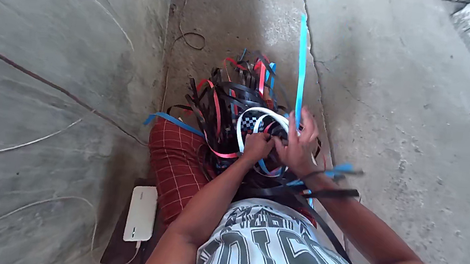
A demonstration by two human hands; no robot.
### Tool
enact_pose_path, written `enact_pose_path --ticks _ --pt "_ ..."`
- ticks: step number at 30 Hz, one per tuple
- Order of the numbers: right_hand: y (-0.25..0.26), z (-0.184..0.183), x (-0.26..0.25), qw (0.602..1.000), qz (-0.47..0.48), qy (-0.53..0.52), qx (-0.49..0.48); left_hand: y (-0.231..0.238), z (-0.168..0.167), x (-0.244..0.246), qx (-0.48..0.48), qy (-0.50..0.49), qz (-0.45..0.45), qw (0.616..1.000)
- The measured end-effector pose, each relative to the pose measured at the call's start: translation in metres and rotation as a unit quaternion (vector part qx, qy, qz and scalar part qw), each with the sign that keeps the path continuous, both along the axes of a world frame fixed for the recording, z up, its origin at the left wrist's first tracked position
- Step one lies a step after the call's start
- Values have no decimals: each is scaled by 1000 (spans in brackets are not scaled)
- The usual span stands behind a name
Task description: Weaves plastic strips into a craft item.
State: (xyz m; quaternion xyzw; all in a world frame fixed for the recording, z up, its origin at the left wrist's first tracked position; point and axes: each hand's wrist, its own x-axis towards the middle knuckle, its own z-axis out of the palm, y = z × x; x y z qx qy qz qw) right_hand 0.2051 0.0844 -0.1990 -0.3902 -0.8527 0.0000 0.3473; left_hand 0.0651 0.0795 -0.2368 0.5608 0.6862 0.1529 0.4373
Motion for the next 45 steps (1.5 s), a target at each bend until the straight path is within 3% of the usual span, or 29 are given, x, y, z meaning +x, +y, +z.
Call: enact_pose_path --ticks 2,4,5,7,8,10,11,13,15,19,23,26,29,31,34,37,40,45 --pt "-9 -1 9 977 200 -28 67 -2 1 -1 -2 -5 -3 1000" --pt "-1 3 22 932 347 -101 -13 -1 -3 -2 -9 -18 -3 1000" --pt "9 8 30 918 349 -152 -107 1 -1 -4 -15 -38 10 999" --pt "39 25 48 889 193 -269 -315 2 1 -7 -34 -58 26 997" --pt "56 30 57 887 81 -283 -356 3 1 -9 -40 -61 30 997" --pt "80 37 72 903 -99 -265 -325 4 1 -11 -50 -62 33 996" --pt "85 40 76 908 -141 -252 -302 5 1 -12 -56 -62 38 996" --pt "81 40 75 909 -137 -248 -305 6 0 -10 -65 -62 47 995" --pt "67 28 62 895 -81 -233 -372 4 -2 -9 -68 -63 47 995" --pt "57 -13 26 864 -36 -37 -501 -2 -3 -11 -52 -50 50 996" --pt "54 -36 6 896 -39 85 -433 -2 -1 -15 -58 -72 117 989" --pt "40 -53 2 962 82 97 -241 1 -11 -21 -49 -124 155 979" --pt "38 -61 5 963 201 110 -144 2 -26 -25 13 -176 143 974" --pt "38 -60 11 959 223 93 -149 1 -27 -27 42 -232 178 955" --pt "35 -57 21 947 246 44 -202 -6 -18 -36 92 -386 213 893" --pt "37 -54 28 946 247 18 -211 -14 10 -47 153 -429 236 858" --pt "38 -57 29 958 229 11 -175 -29 39 -69 89 -523 266 805" --pt "44 -68 32 965 209 -18 -158 -67 56 -111 97 -505 377 770"
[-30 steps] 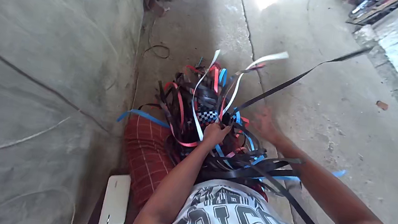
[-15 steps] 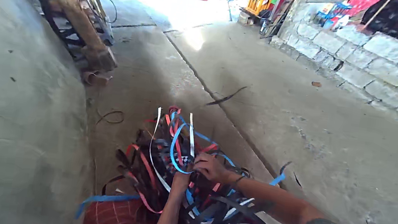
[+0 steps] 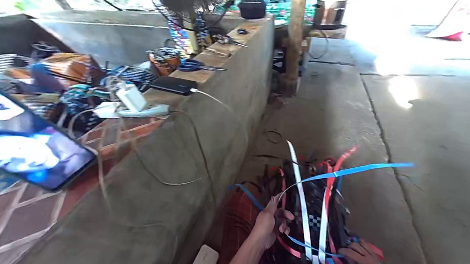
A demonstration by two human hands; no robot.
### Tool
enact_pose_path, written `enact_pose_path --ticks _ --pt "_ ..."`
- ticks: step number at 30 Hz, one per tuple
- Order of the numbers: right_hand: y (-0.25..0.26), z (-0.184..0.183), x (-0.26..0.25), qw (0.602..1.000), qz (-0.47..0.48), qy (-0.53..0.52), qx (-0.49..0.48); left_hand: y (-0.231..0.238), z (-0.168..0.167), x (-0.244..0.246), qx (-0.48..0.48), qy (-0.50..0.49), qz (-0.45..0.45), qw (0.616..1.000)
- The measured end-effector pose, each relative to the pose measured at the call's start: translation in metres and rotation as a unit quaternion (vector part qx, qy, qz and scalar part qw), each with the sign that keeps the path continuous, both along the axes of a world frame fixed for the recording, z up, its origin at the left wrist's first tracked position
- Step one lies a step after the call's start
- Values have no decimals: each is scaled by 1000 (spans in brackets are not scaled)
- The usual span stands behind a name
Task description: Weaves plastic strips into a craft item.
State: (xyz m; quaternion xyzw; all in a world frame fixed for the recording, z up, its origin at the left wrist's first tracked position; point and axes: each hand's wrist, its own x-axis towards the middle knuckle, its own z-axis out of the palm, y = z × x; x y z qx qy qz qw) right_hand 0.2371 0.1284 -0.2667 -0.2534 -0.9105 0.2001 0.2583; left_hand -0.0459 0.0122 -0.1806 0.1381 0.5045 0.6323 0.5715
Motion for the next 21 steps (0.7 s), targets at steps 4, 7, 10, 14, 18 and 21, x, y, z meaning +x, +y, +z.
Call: enact_pose_path --ticks 4,7,10,14,18,21 --pt "-5 2 0 1000 -10 -17 -14 -29 -10 -21 -94 164 175 966" --pt "-8 4 0 999 -23 -31 -24 -45 -21 -28 -118 365 170 908" --pt "-8 4 0 999 -24 -35 -26 -45 -27 -10 -58 588 90 802" --pt "-8 7 -1 999 -18 -38 -17 -25 -32 29 77 675 -105 726" --pt "-9 11 4 998 -8 -48 -32 0 -35 53 98 689 -261 669" --pt "-9 16 7 994 -9 -79 -71 11 -32 62 77 667 -345 655"
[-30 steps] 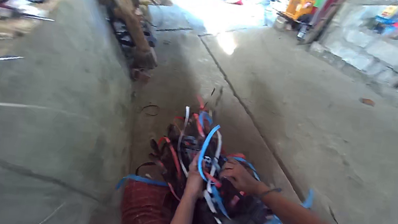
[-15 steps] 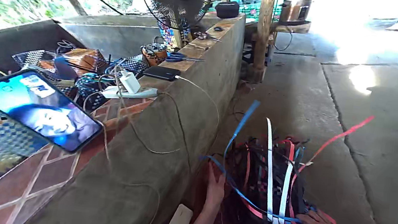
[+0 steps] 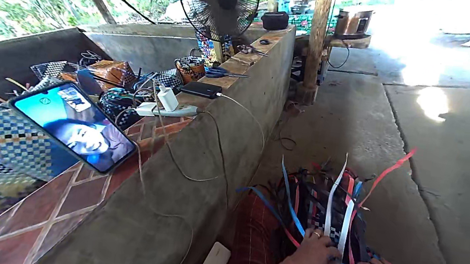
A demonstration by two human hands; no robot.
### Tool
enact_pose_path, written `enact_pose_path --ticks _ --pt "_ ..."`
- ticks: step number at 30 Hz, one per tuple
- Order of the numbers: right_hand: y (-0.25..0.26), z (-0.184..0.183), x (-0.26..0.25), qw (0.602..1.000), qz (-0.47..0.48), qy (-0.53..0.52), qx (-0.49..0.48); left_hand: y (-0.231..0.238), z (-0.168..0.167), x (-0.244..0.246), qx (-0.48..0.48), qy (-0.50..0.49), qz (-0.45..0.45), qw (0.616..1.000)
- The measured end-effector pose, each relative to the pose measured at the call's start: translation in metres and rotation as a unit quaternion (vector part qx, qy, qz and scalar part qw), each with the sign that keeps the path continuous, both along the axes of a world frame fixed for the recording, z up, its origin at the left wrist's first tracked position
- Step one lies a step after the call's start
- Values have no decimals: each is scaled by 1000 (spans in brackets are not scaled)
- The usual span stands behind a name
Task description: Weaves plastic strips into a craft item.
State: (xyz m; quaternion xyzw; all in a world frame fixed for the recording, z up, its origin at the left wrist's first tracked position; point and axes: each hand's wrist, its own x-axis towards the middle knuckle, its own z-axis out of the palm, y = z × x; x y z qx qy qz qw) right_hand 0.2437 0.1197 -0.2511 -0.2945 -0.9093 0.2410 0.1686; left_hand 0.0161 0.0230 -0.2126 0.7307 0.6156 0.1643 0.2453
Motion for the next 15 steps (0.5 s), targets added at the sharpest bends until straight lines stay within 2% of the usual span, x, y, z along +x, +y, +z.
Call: enact_pose_path --ticks 3,6,10,15 --pt "-2 2 4 1000 -6 -7 -12 -2 -2 5 7 1 -8 1000" --pt "0 0 4 1000 -10 6 -13 -8 -4 1 32 -3 29 999" --pt "0 4 2 999 -3 -9 -44 -15 -12 -15 -36 -92 83 992" --pt "-4 7 -5 1000 -8 -11 -27 -8 -22 -28 -91 -172 140 971"
